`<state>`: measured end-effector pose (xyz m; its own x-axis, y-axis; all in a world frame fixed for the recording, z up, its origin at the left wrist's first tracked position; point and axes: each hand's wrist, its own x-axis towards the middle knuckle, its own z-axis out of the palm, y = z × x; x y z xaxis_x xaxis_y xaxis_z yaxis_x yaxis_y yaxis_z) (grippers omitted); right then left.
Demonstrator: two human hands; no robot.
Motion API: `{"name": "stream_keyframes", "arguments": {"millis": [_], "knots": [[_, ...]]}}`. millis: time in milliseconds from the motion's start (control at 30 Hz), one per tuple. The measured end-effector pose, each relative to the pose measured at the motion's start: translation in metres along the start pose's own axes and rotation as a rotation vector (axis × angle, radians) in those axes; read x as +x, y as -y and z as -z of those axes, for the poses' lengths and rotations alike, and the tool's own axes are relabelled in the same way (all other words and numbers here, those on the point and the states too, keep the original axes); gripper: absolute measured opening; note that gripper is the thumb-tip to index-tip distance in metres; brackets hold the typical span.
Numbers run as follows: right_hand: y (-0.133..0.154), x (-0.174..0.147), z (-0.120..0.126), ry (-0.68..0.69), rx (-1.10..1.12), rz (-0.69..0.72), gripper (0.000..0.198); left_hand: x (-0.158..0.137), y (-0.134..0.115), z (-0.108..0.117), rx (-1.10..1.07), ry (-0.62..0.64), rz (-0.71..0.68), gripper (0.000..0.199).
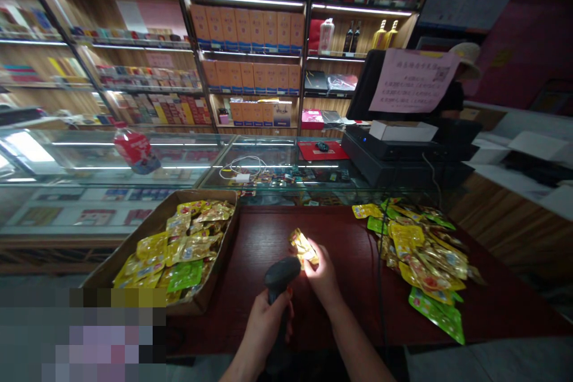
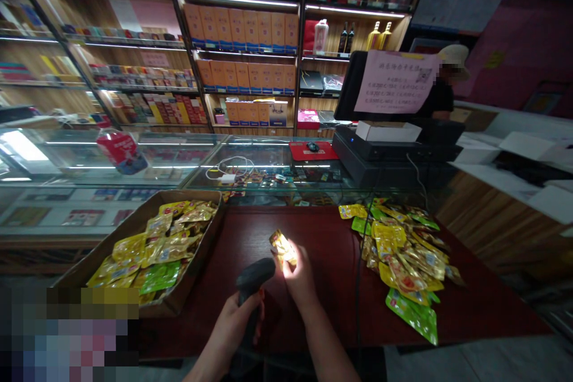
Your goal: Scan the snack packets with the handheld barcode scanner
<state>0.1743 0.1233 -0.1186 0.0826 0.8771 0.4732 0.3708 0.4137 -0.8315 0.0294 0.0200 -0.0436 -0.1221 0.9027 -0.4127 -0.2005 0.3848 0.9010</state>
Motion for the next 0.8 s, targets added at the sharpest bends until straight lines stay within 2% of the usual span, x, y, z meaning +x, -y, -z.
{"name": "stream_keyframes", "arguments": {"millis": [233,633,800], "knots": [[-0.005,0.000,0.000,-0.008,-0.019,0.072,0.054,-0.011,-0.001,0.012,0.026,0.004,-0.014,0.047],[-0.005,0.000,-0.002,-0.003,0.010,0.051,0.054,-0.014,-0.012,0.001,0.024,0.009,0.008,0.044],[-0.002,0.001,-0.001,0.003,-0.025,-0.022,0.057,-0.011,-0.020,-0.002,0.028,0.011,-0.009,0.039]]}}
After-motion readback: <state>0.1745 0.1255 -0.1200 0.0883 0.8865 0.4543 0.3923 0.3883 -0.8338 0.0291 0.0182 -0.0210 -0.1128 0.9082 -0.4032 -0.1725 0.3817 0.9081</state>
